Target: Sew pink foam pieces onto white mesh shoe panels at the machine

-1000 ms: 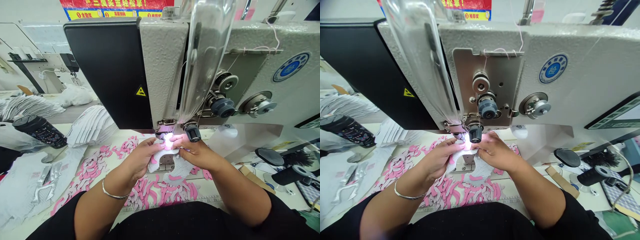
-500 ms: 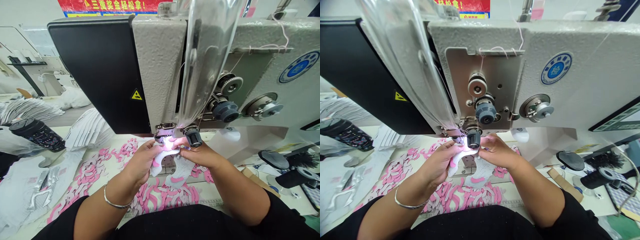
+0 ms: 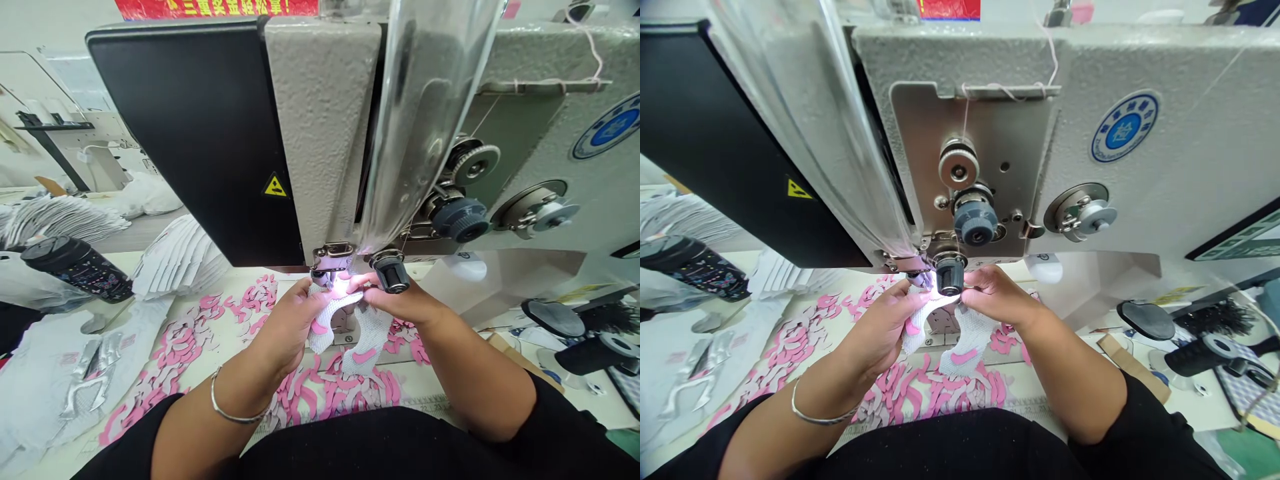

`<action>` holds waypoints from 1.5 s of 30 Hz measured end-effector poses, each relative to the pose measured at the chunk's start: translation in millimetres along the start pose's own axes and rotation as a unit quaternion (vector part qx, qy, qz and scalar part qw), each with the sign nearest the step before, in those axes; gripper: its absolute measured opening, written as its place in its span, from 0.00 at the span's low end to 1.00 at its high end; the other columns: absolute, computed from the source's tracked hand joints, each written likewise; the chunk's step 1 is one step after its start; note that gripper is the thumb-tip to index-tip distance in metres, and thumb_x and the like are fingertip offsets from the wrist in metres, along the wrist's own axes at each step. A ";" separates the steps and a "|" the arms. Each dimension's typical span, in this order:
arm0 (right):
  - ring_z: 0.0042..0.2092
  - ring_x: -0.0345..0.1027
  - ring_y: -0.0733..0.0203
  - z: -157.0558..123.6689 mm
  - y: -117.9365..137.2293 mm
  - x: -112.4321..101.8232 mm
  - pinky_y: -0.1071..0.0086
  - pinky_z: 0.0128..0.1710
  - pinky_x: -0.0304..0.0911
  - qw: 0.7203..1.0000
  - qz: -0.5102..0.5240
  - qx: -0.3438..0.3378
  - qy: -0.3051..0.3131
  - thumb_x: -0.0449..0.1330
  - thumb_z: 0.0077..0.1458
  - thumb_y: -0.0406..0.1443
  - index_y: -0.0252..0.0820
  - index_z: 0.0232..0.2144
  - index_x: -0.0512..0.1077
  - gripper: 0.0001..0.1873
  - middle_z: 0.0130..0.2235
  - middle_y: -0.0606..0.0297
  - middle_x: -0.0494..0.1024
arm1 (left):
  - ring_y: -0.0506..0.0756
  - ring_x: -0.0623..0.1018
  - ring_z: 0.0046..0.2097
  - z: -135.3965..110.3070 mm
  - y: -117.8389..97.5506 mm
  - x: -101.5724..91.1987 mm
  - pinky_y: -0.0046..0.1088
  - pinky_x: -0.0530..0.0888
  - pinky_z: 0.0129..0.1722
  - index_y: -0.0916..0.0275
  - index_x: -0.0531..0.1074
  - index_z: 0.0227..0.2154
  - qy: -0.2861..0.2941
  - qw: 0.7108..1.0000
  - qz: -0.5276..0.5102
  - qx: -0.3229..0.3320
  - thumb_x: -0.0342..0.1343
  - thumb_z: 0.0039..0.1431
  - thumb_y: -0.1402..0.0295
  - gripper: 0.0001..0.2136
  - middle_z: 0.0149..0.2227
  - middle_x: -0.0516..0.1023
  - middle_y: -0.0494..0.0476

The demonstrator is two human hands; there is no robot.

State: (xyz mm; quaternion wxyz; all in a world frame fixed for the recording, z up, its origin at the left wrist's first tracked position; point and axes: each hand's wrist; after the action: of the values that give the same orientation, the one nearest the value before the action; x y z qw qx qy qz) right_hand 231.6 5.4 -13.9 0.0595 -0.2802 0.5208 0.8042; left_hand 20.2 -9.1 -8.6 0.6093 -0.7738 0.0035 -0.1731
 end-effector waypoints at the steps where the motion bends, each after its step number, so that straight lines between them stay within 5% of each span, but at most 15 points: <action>1: 0.39 0.73 0.59 0.1 0.5 0.1 0.66 0.39 0.68 1.000 0.003 -0.010 -0.001 0.55 0.52 0.29 0.46 0.34 0.77 0.12 0.31 0.69 0.77 | 0.54 0.80 0.37 -0.8 -0.4 0.5 0.28 0.76 0.34 0.59 0.75 0.39 0.004 1.000 -0.003 -0.002 0.64 0.53 0.65 0.11 0.38 0.80 0.55; 28: 0.47 0.72 0.56 -12.8 5.3 15.2 0.56 0.52 0.65 0.981 -0.158 -0.081 -0.081 0.53 0.57 0.28 0.48 0.41 0.75 0.15 0.41 0.65 0.78 | 0.49 0.78 0.30 10.9 -5.8 -17.4 0.23 0.75 0.32 0.62 0.75 0.31 0.047 0.998 -0.040 0.008 0.67 0.50 0.70 0.07 0.28 0.78 0.50; 40: 0.45 0.70 0.55 -19.1 10.2 25.7 0.56 0.49 0.64 0.943 -0.254 -0.156 -0.146 0.53 0.59 0.29 0.46 0.42 0.75 0.14 0.38 0.63 0.77 | 0.50 0.77 0.37 9.4 -2.8 -23.8 0.26 0.73 0.37 0.59 0.73 0.38 -0.020 0.995 0.063 0.078 0.66 0.52 0.63 0.12 0.37 0.77 0.51; 43: 0.47 0.70 0.54 -21.2 14.9 28.2 0.56 0.50 0.64 0.938 -0.270 -0.165 -0.140 0.53 0.60 0.28 0.46 0.45 0.74 0.15 0.41 0.61 0.77 | 0.57 0.76 0.43 2.0 -0.5 -28.4 0.36 0.72 0.42 0.58 0.72 0.41 -0.122 0.945 0.247 0.177 0.62 0.56 0.60 0.13 0.41 0.76 0.55; 45: 0.48 0.69 0.54 -22.9 17.8 30.3 0.55 0.51 0.63 0.933 -0.282 -0.167 -0.146 0.53 0.60 0.28 0.46 0.46 0.74 0.15 0.42 0.60 0.76 | 0.60 0.74 0.47 -6.6 1.4 -29.7 0.43 0.70 0.48 0.58 0.72 0.42 -0.196 0.841 0.398 0.309 0.60 0.57 0.62 0.11 0.42 0.75 0.58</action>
State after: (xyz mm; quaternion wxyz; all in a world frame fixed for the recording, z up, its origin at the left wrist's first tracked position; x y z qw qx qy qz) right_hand 208.3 -28.6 -22.0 0.3115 -0.3007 0.2642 0.8618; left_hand -9.3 -9.3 -16.4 0.8212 -0.4952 0.1380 0.2476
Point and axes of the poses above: each hand's wrist, its own z-axis towards the middle knuckle, its own x-axis out of the palm, y = z × x
